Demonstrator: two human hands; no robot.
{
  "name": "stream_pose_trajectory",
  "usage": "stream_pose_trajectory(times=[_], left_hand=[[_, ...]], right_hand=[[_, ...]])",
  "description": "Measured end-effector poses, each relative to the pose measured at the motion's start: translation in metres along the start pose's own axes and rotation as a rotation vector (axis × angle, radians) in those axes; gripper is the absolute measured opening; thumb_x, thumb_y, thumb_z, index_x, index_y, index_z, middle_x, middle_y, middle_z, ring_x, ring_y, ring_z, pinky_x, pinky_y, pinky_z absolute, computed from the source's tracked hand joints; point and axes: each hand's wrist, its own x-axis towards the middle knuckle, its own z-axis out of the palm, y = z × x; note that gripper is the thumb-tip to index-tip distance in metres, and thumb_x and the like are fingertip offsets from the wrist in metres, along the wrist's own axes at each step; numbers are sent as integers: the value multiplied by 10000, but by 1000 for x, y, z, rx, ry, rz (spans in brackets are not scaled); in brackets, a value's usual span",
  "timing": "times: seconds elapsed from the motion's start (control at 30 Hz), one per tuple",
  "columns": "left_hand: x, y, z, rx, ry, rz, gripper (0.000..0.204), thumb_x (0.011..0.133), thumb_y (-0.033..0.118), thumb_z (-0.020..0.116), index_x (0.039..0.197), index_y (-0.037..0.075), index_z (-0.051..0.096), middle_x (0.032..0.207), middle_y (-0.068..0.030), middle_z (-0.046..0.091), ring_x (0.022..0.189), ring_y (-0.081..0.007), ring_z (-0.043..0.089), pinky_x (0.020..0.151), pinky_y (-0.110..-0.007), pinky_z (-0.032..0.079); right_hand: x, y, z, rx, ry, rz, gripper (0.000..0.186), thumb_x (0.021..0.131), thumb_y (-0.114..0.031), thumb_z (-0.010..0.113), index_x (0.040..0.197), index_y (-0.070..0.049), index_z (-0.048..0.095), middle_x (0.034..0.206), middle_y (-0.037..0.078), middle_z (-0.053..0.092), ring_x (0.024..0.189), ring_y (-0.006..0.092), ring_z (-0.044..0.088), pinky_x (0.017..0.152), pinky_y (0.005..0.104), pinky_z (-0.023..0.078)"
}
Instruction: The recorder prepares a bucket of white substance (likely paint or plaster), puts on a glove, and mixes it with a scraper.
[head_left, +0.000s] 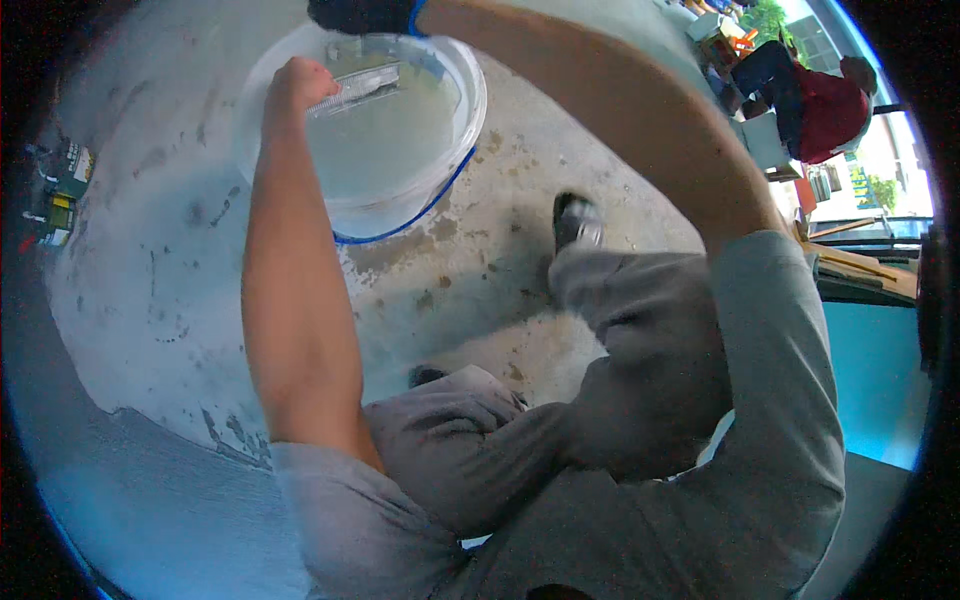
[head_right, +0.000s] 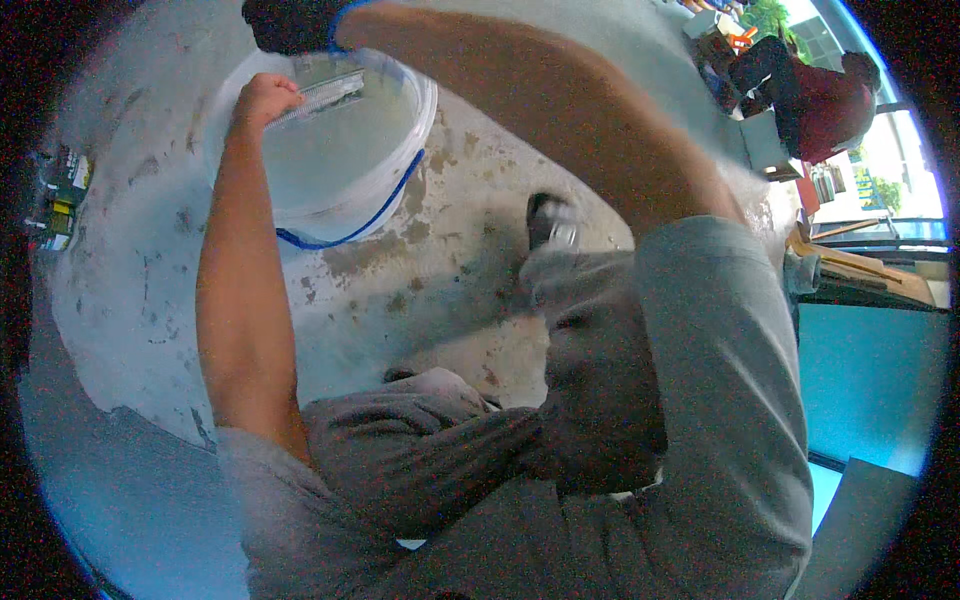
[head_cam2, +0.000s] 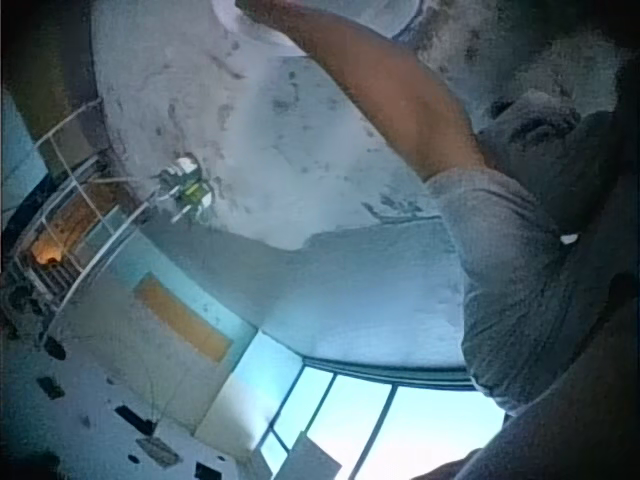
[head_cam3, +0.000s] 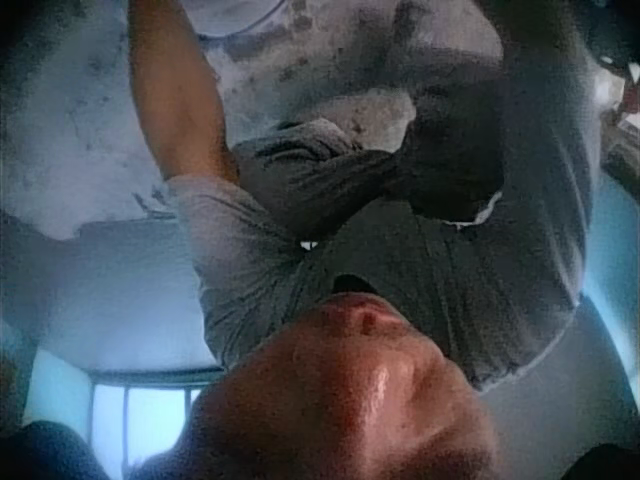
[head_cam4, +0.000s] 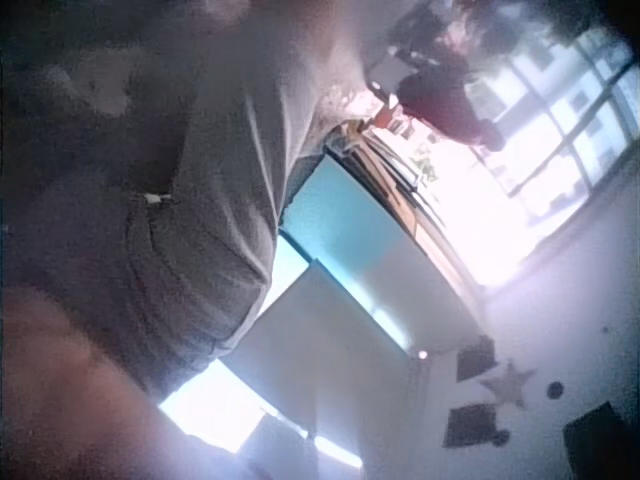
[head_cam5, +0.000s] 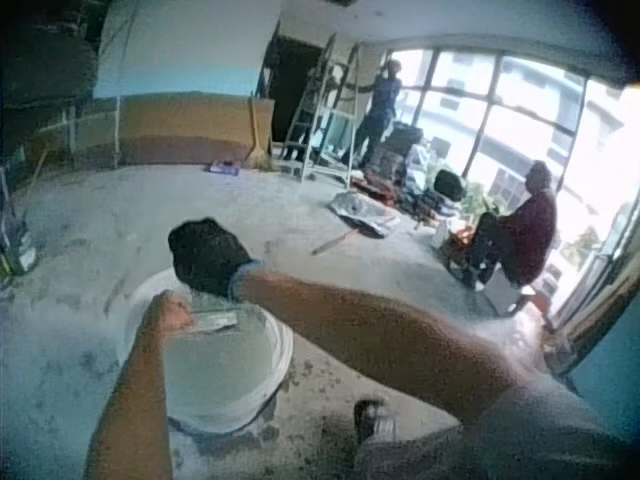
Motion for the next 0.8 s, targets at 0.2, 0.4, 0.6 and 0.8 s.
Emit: stream_pose_trajectory(times=[0.2, 0.4, 0.6, 0.8], left_hand=[[-2, -2, 0, 31, 65, -91, 322, 625, 252, 780, 912, 133, 694, 982, -89, 673, 949, -278, 626, 846, -379, 482], [9, -30, 2, 158, 15, 9, 335, 646, 279, 752, 938, 127, 692, 1011, -120, 660, 960, -307, 618, 840, -390, 486], [7, 2, -5, 188, -98, 26, 325, 612, 258, 757, 890, 98, 703, 981, -119, 667, 920, -278, 632, 820, -383, 490], [-14, 0, -7, 81, 58, -43, 308, 593, 240, 756, 860, 94, 704, 932, -115, 676, 879, -258, 639, 799, -356, 490]], right_hand=[[-7, 27, -4, -31, -125, -41, 224, 696, -245, 571, 644, -29, 602, 728, 211, 598, 734, 392, 575, 703, 464, 471], [-41, 31, -26, 231, -673, 139, 396, 736, -326, 655, 1016, -46, 630, 1032, 150, 631, 984, 298, 583, 881, 396, 452], [-64, 72, -69, 258, -323, 38, 399, 795, -275, 644, 1132, -69, 587, 1083, 144, 619, 1023, 286, 577, 916, 392, 442], [-144, 103, -67, 45, -186, 173, 285, 811, -257, 605, 1020, -63, 608, 972, 152, 635, 898, 296, 613, 789, 379, 495]])
